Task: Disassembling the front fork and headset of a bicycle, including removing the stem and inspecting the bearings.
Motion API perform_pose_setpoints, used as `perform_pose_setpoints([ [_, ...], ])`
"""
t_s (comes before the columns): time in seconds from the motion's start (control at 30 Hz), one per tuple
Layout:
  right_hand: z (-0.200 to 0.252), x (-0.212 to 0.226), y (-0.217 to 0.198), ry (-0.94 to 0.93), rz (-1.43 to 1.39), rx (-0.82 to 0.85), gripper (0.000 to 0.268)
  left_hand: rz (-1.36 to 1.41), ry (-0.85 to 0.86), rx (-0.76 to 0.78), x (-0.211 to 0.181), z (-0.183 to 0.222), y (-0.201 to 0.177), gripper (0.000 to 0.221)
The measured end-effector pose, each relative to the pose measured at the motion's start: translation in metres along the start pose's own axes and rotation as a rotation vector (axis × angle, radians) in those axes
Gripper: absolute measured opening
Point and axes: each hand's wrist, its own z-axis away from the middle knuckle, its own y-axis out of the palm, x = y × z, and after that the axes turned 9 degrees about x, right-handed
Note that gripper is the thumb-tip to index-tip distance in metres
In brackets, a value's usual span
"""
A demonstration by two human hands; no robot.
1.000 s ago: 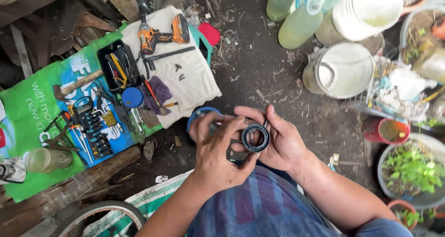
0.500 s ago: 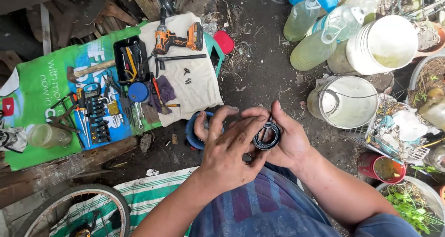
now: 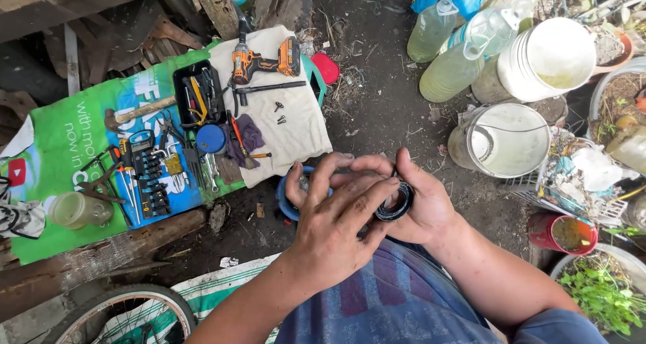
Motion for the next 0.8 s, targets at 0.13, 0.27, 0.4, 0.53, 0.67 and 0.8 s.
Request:
perform_pose_setpoints([
  [0.13, 0.003, -0.013, 0.003, -0.013, 0.010, 0.002, 0.063, 0.027, 0.009, -0.025, 0.006, 0.012, -0.006, 0.048],
  [0.27, 0.004, -0.026, 0.003, -0.008, -0.036, -0.076, 0.066, 0.001, -0.029, 0.017, 0.011, 0.022, -0.008, 0.067],
  [0.4, 0.001, -0.034, 0.003, -0.023, -0.032, -0.163, 0.070, 0.035, -0.046, 0.068, 0.017, 0.031, -0.005, 0.077],
  [0.53, 0.001, -0.043, -0.007, -0.029, -0.006, -0.158, 0.069, 0.080, -0.082, 0.122, 0.020, 0.038, -0.002, 0.093],
  [0.67, -0.005, -0.049, -0.011, -0.055, 0.072, -0.232, 0.068, 0.131, -0.103, 0.186, 0.025, 0.040, -0.004, 0.089],
  [0.8, -0.010, -0.054, -0.017, -0.034, 0.111, -0.285, 0.069, 0.092, -0.175, 0.226, 0.029, 0.040, -0.007, 0.088],
])
